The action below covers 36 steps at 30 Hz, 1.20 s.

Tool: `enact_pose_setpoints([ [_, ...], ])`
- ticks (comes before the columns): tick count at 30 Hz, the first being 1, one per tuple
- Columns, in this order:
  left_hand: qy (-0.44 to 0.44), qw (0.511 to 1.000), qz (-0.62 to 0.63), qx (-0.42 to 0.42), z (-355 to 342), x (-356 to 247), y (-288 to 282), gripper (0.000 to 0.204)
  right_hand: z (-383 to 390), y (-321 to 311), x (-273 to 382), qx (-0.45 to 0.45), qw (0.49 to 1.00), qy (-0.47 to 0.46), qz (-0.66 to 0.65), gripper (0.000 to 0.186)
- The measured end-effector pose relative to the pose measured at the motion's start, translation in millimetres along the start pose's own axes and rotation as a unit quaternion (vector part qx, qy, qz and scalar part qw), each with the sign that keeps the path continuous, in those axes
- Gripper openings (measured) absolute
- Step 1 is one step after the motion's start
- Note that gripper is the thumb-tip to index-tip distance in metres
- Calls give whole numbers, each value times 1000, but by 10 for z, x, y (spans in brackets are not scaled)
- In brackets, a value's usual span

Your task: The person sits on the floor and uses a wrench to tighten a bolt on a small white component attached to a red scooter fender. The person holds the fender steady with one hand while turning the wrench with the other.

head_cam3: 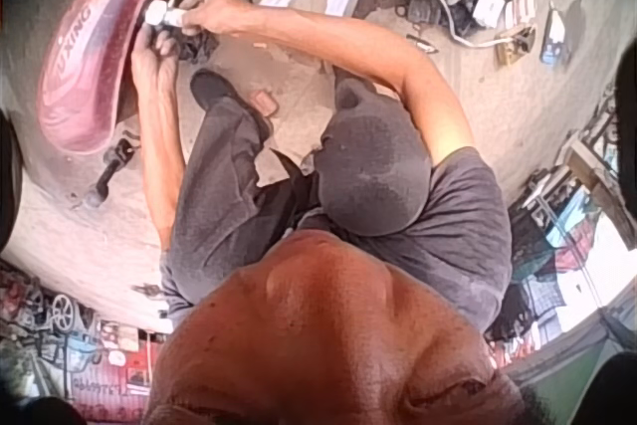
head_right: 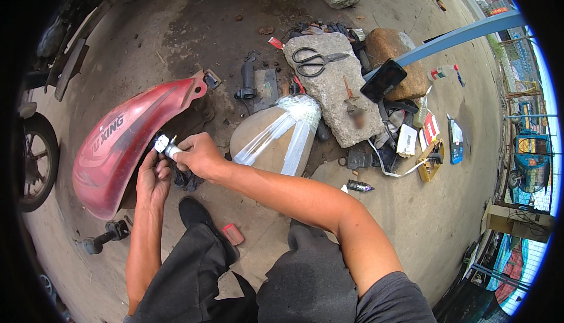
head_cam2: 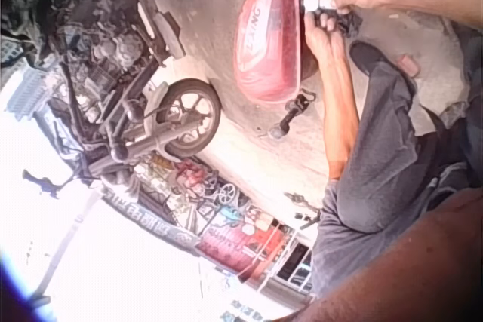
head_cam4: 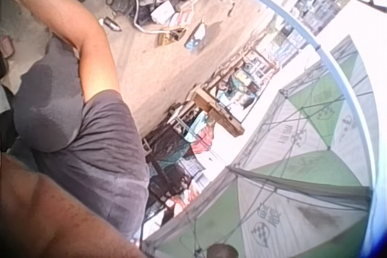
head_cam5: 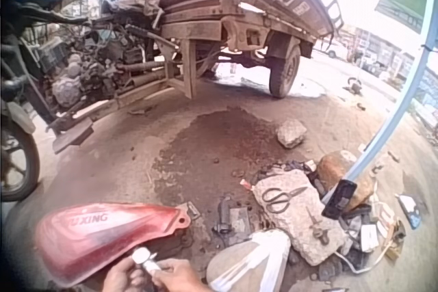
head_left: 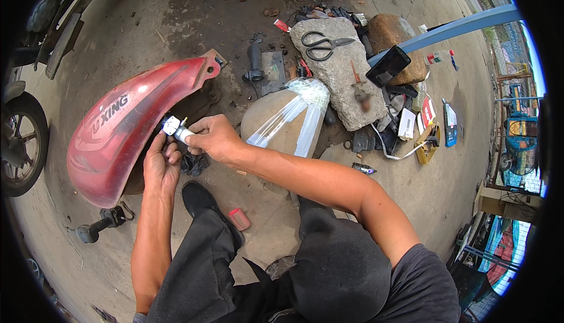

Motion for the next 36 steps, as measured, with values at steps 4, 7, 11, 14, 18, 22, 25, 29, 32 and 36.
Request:
enact_pose_setpoints([
  [4,-4,1000,6,0,-15,12,-13,12,-3,-2,-1,-1,1000,-2,2,25],
  [7,0,1000,9,-10,15,9,1,11,20,-8,21,-17,1000,-4,-9,18],
  [11,2,1000,10,-12,10,9,0,11,24,-16,32,-26,999,-9,-20,15],
  [14,-3,1000,7,-4,-6,19,5,13,2,-6,2,-1,1000,1,3,26],
  [18,-3,1000,15,-3,-9,29,-7,14,1,-7,7,0,1000,0,6,25],
  [22,-4,1000,24,-7,-3,34,-12,13,3,-8,12,-3,1000,0,9,25],
  [25,-6,1000,19,-7,-11,34,-14,14,0,-12,2,-5,1000,1,9,25],
  [29,-6,1000,21,0,-21,36,-11,13,-6,-12,-5,-3,1000,-4,5,24],
  [32,-4,1000,27,-6,14,41,9,13,7,-15,9,-5,1000,-3,9,24],
  [36,-5,1000,23,-6,7,35,6,13,2,-10,7,-3,1000,3,5,24],
])
Point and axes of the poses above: each hand's wrist, its own z-axis away from the middle knuckle, its own y-axis out of the palm, x = y × z, the point moved 9 cm from there along -z, towards the middle knuckle, and after that the axes turned 6 degrees about z, right-handed, at the moved point
